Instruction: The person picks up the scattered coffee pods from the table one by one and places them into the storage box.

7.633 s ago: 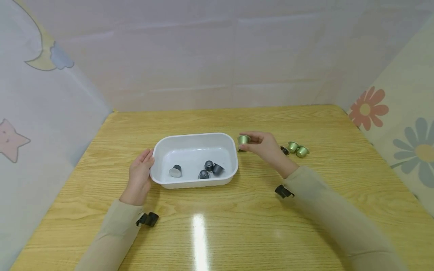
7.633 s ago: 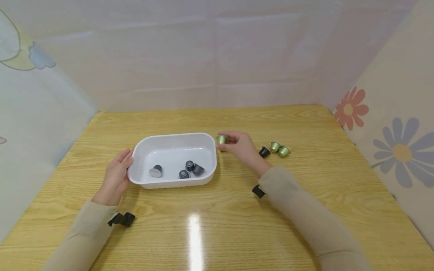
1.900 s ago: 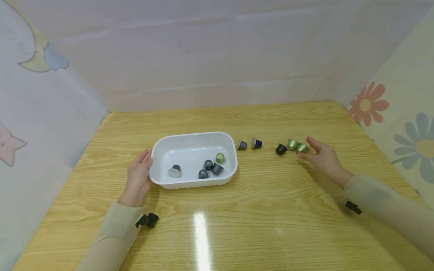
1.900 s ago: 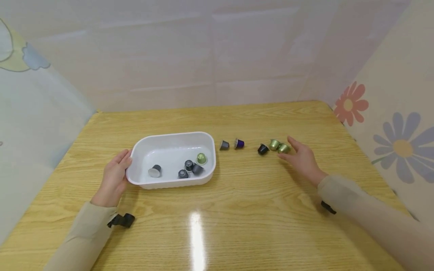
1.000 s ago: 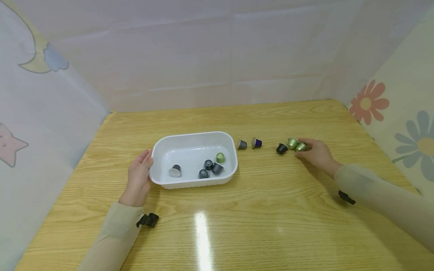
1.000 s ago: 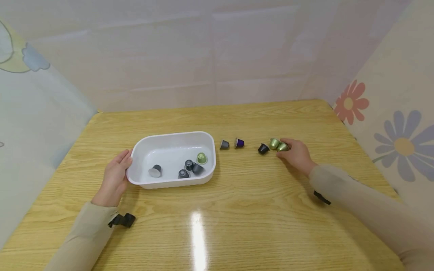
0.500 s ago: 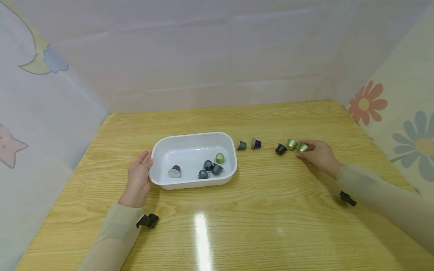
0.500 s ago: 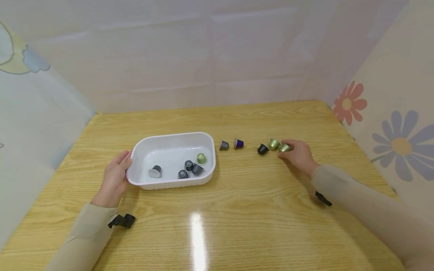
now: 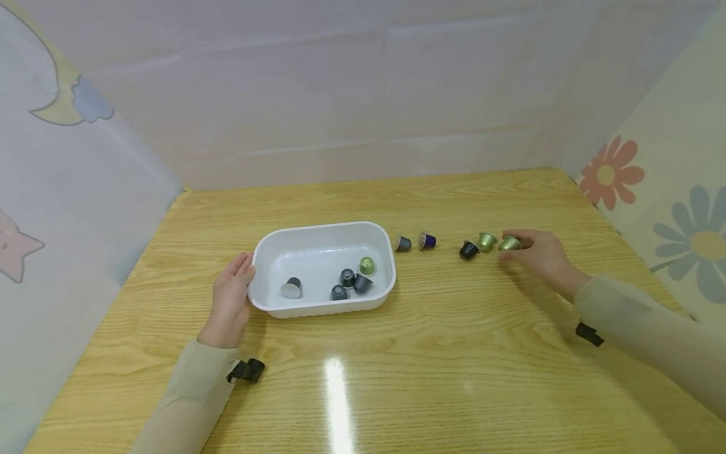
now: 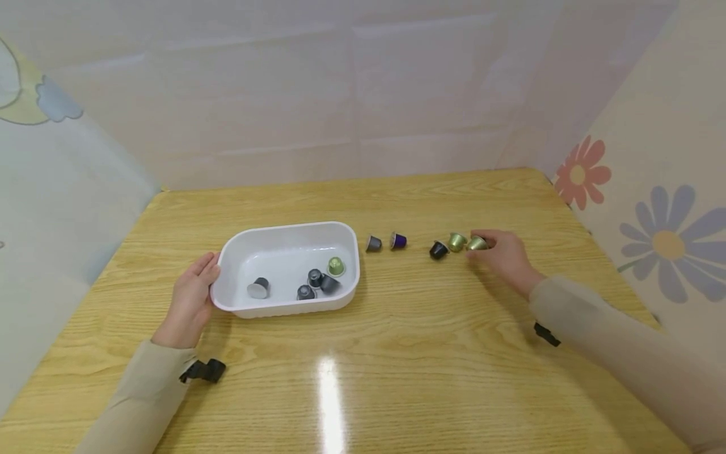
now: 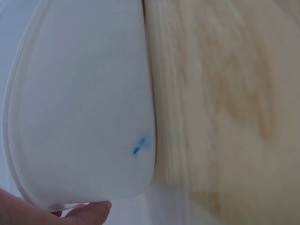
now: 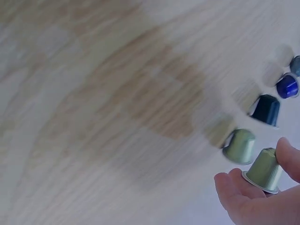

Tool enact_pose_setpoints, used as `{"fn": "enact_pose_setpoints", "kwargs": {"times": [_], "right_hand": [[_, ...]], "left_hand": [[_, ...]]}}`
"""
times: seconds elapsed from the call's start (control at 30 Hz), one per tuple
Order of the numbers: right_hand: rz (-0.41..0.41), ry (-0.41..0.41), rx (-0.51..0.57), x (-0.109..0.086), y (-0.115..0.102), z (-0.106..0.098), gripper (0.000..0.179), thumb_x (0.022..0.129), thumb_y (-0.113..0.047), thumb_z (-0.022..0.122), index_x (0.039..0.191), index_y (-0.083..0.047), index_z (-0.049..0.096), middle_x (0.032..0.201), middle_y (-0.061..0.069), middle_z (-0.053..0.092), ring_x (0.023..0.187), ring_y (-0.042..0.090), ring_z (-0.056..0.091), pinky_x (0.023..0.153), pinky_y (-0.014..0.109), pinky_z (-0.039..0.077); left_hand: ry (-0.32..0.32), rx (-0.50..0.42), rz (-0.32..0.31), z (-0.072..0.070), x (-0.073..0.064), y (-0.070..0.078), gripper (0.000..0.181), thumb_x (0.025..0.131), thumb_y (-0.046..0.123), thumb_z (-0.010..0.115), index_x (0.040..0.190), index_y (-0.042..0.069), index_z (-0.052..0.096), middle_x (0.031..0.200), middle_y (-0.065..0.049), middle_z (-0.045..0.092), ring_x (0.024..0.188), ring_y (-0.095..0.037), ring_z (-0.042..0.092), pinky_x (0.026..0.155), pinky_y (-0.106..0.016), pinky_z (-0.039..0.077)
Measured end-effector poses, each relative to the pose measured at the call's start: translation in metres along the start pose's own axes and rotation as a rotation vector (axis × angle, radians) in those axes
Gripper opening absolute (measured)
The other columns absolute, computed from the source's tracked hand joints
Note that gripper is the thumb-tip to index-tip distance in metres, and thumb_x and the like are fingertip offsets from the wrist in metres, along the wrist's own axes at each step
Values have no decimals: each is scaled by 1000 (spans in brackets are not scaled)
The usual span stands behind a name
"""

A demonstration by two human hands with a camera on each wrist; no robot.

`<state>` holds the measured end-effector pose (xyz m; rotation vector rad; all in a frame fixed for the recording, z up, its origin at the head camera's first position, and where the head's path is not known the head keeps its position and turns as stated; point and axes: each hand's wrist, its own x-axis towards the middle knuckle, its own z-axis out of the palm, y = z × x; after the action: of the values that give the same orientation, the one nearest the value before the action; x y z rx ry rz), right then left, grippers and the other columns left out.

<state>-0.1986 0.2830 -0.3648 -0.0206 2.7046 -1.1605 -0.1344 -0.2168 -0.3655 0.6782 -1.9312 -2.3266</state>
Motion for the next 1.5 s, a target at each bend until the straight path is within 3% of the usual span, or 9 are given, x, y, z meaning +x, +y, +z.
{"fn": "enact_pose_setpoints", "kwargs": {"times": [0.07, 0.17, 0.37, 0.5, 0.77, 0.97, 1.17, 1.33, 1.5], "right_hand": [[-10, -6, 0, -2, -5, 1, 62, 93, -19, 68, 143, 6, 41, 137, 35, 44, 122, 47, 46, 70, 11, 48], [-24, -21, 3, -5, -12, 2, 63, 94, -20, 67, 144, 6, 40, 138, 36, 43, 123, 47, 45, 72, 12, 49], [-50, -39, 15, -7, -26, 4, 62, 95, -18, 66, 145, 4, 39, 139, 35, 42, 124, 46, 47, 82, 25, 55], [-39, -59, 43, -9, -36, 4, 63, 95, -19, 66, 147, 2, 38, 142, 34, 40, 127, 45, 43, 91, 38, 54], [-50, -78, 72, -9, -55, 9, 59, 95, -17, 65, 146, -1, 41, 144, 25, 43, 129, 39, 45, 86, 25, 53], [-60, -86, 76, -7, -65, 14, 58, 95, -16, 66, 145, -1, 43, 144, 22, 44, 127, 37, 47, 88, 25, 51], [-72, -89, 65, -4, -74, 18, 59, 94, -18, 66, 146, -3, 42, 145, 21, 44, 129, 37, 45, 93, 35, 52], [-93, -87, 45, 0, -82, 22, 59, 94, -17, 67, 146, -3, 43, 142, 22, 47, 125, 36, 49, 85, 28, 54], [-117, -92, 52, 0, -91, 27, 59, 94, -16, 66, 146, -2, 42, 141, 24, 47, 125, 38, 48, 93, 41, 53]], "left_hand": [[4, -4, 0, 0, 0, 0, 53, 105, 3, 32, 155, 2, 12, 159, -11, 19, 144, -17, 22, 113, -23, 26], [7, -5, -2, 0, 0, 0, 53, 105, 3, 32, 155, 2, 13, 159, -11, 19, 144, -17, 23, 113, -22, 26], [15, -2, -7, 0, 0, 0, 53, 105, 3, 32, 155, 2, 13, 159, -12, 20, 144, -17, 23, 113, -22, 26], [16, -9, -5, 0, 1, 0, 53, 105, 3, 32, 155, 2, 13, 159, -12, 19, 144, -18, 23, 112, -22, 27], [35, -1, -16, 1, 2, 1, 52, 105, 2, 33, 155, 4, 17, 159, -10, 21, 143, -17, 25, 111, -21, 29], [31, -3, -14, 2, 3, 1, 52, 105, 2, 32, 155, 4, 17, 159, -11, 21, 143, -17, 25, 112, -22, 29], [29, -13, -19, 2, 4, 1, 52, 105, 2, 32, 155, 4, 17, 159, -10, 22, 143, -17, 25, 111, -22, 29], [27, -17, -22, 2, 4, 1, 52, 105, 2, 32, 155, 4, 17, 159, -10, 21, 143, -16, 25, 111, -22, 29], [23, -15, -27, 2, 3, 2, 53, 105, 3, 32, 155, 5, 16, 159, -10, 21, 143, -16, 26, 111, -22, 29]]}}
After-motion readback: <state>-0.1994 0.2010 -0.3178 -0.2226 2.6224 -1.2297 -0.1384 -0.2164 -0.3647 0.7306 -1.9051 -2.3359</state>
